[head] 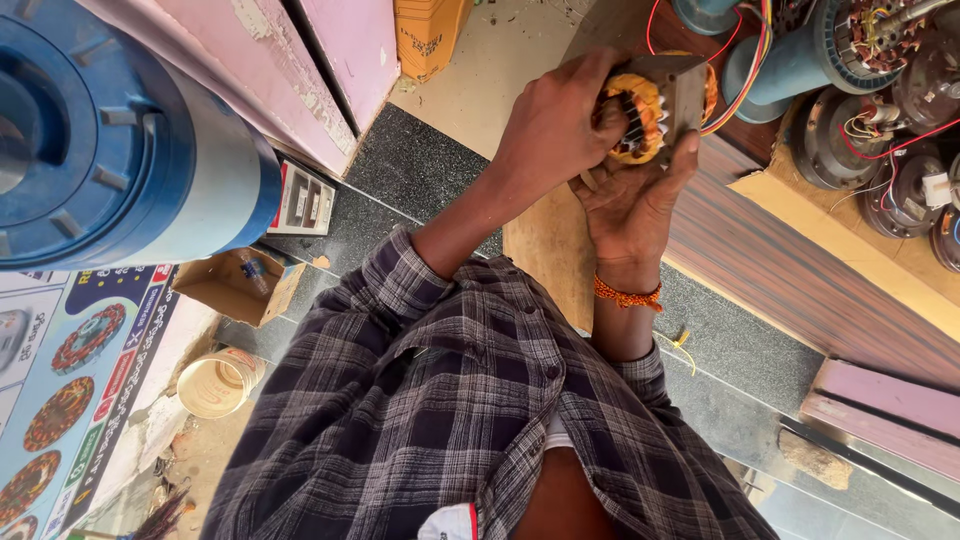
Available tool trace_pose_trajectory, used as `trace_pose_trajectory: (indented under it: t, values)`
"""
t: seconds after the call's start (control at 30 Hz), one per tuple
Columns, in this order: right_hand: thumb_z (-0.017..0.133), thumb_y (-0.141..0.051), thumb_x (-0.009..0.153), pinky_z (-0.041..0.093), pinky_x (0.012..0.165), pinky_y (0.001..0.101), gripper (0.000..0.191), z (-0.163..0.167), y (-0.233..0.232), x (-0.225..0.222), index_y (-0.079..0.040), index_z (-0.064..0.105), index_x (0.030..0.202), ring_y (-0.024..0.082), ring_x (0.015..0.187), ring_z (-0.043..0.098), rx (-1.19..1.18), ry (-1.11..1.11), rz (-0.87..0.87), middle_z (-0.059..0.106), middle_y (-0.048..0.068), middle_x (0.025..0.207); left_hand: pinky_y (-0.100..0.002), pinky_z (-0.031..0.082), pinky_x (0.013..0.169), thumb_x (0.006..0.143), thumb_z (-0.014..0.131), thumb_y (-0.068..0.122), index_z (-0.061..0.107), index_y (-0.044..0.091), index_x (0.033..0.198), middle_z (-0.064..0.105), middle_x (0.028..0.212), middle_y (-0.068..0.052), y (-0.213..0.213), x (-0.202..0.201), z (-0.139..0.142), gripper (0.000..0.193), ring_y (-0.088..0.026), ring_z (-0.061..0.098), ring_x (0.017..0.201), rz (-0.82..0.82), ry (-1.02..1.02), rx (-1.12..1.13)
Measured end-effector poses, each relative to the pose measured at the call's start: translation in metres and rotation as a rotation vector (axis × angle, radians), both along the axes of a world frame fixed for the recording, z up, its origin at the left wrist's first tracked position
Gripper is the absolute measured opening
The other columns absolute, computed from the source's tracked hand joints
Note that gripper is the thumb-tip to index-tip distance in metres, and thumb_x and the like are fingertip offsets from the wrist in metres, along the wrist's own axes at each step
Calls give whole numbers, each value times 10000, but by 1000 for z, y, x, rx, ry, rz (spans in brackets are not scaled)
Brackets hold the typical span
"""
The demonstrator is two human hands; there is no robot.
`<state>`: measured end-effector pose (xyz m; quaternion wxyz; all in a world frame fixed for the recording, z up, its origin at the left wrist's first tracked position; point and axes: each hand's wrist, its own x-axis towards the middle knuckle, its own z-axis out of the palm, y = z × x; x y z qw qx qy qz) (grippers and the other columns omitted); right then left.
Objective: The person retrieves a motor stator from outside, returns to the workshop, and assembles it with a rotor and end cap. They use pliers to adjust wires and a screwdriver to tighten the end cap, completing the assembly.
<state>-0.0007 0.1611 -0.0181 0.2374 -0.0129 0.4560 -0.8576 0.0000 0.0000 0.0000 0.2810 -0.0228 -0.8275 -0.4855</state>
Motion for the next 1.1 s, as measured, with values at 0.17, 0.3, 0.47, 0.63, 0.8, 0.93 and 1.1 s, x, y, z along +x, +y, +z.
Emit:
trace_pose_trajectory:
  t: [0.17, 0.3, 0.47, 0.63, 0.8, 0.93, 1.1]
  values:
    - [613, -845, 816, 465, 1075, 475, 1090, 5, -12, 2, -57, 444, 1550, 293, 1296, 568, -13, -58, 13, 574, 175, 1438, -444, 620, 740, 870, 714, 161, 604, 12, 1212, 726, 1036, -204, -15, -5, 7, 388, -379, 744, 843, -32, -23, -82]
    - [621, -837, 758, 445, 1138, 472, 1073, 12, -29, 8, -140, 407, 1545, 265, 1368, 531, 51, -73, -25, 528, 128, 1506, -444, 614, 707, 890, 706, 162, 608, 21, 1208, 725, 1028, -192, -30, -4, 8, 361, -365, 746, 833, -61, -16, -89]
    - [606, -802, 816, 424, 1181, 512, 1012, 13, -47, 19, -142, 391, 1552, 273, 1438, 481, 59, -34, -73, 447, 92, 1582, -436, 623, 745, 890, 702, 162, 596, 41, 1255, 729, 1105, -174, -49, 3, 2, 399, -363, 743, 879, -76, 41, -103]
    - [628, -733, 883, 475, 1130, 508, 939, 4, -64, 39, -105, 393, 1540, 281, 1392, 517, 102, 2, -173, 493, 104, 1534, -420, 633, 792, 820, 760, 112, 583, 26, 1298, 719, 1153, -187, -69, 9, -17, 518, -371, 749, 923, -160, 31, -130]
    - [711, -706, 886, 568, 1033, 496, 981, -7, -86, 59, 40, 445, 1464, 293, 1244, 626, 317, 244, -352, 587, 169, 1382, -356, 663, 883, 777, 773, -19, 563, 34, 1376, 699, 1241, -181, -77, 17, -46, 637, -340, 767, 1069, -245, 19, 48]
    - [678, -794, 855, 533, 845, 394, 1021, -6, -90, 63, 113, 566, 1311, 247, 1019, 603, 777, 346, -459, 609, 168, 1112, -356, 632, 980, 881, 793, 31, 519, 104, 1505, 630, 1446, -164, -85, 17, -59, 686, -311, 689, 1273, -373, 8, 172]
    - [754, -750, 857, 647, 993, 346, 977, 3, -83, 38, 12, 482, 1403, 216, 1187, 680, 1087, 872, -608, 597, 119, 1253, -429, 420, 1282, 1012, 795, 381, 194, 239, 1658, 326, 1710, -146, -145, 2, -43, 893, -287, 357, 1586, -920, -136, 748]
